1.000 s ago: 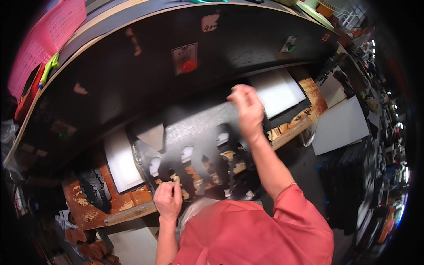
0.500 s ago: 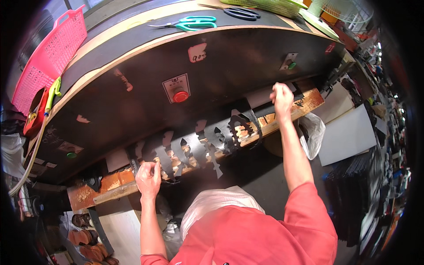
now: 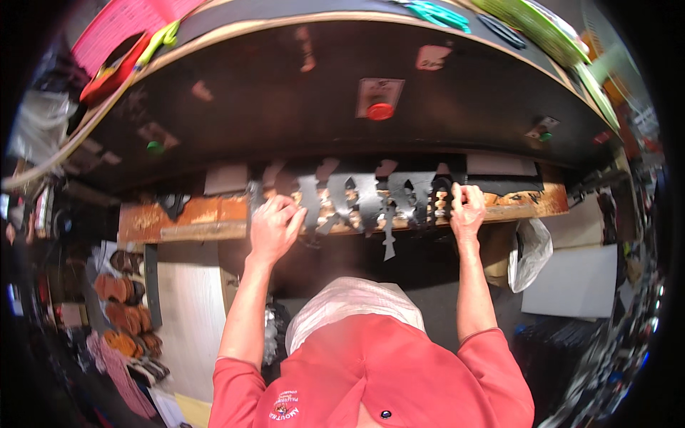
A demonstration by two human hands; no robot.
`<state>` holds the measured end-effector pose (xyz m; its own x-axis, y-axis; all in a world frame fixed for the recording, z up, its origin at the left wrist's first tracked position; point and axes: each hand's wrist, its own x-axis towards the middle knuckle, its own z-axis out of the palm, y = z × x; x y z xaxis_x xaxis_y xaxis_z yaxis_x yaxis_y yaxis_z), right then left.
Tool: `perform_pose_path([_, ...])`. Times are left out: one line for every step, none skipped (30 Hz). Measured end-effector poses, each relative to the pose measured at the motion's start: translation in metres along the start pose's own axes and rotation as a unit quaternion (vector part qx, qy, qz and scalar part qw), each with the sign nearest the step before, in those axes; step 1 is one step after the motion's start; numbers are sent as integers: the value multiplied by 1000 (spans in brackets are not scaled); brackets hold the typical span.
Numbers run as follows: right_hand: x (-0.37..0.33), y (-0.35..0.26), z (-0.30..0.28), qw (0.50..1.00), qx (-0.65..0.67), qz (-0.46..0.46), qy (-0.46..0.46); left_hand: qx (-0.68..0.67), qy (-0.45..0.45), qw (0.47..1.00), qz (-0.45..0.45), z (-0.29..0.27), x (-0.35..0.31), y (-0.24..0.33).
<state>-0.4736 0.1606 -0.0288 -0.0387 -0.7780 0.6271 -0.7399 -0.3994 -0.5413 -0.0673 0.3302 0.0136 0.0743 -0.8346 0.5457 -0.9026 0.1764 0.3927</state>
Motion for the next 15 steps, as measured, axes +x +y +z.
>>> perform_pose_path([-2,2,1,1000,10,14,-5,12,4,1000,-7,1,-3,2])
perform_pose_path([-3,6,3,999,24,26,-7,23,7,1000,-13,2,-6,4])
perform_pose_path([-5,10,4,999,28,27,-19,26,6,999,-20,4,-8,5])
perform_pose_path([-6,17,3,999,33,37,-21,30,0,999,-34,5,-10,6])
perform_pose_path([-6,23,5,996,70,58,-25,29,9,999,-30,6,-12,6])
perform_pose_path([-6,29,4,990,119,67,-25,23,26,999,-28,7,-13,7])
perform_pose_path([-2,35,4,986,143,79,-31,19,30,999,-28,7,-13,7])
perform_pose_path([0,39,4,980,149,122,-42,15,36,999,-30,8,-13,8])
perform_pose_path([5,41,-1,972,173,147,-56,10,36,999,-33,7,-13,8])
perform_pose_path([11,41,-5,956,204,199,-68,5,35,999,-37,6,-13,9])
perform_pose_path([17,35,-7,943,224,240,-52,-1,32,999,-44,5,-12,9])
perform_pose_path([23,27,-11,945,216,238,-56,-9,22,998,-55,4,-10,10])
perform_pose_path([32,14,-12,965,142,218,-39,-11,16,998,-62,3,-10,10])
perform_pose_path([40,-2,-12,978,67,195,-23,-15,8,997,-71,2,-9,11])
perform_pose_path([50,-21,-8,984,54,169,-29,-21,-4,997,-80,0,-8,11])
